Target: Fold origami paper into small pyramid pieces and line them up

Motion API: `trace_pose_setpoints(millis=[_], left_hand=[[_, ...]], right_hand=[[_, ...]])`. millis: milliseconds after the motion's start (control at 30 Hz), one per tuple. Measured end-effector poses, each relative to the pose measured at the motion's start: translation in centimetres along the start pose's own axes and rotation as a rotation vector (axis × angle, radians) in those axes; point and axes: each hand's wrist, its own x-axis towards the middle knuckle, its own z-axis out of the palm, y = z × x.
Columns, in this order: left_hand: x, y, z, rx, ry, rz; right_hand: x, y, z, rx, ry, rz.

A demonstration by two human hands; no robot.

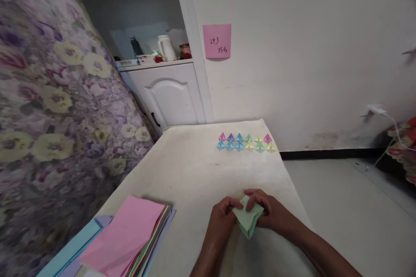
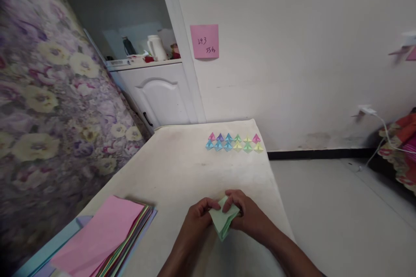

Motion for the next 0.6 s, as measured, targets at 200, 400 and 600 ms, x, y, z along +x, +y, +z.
trace_pose_setpoints(millis=[200,400,600], left_hand=[[-0.4,1.2,-0.4,0.04,-0.035,0.011],[-1.2,2.5,-0.2,0.009,-0.173,-0.041],[-0.7,1.4,-0.1,-0.101,-0.178,0.053]], right_hand=[[-0.4,-1.0,-0.6,0.067,-0.04,0.066],[0.7,0.0,-0.1,-0.1,0.121,0.025],[0.8,0.0,0.3,-0.058,0.223,0.061]])
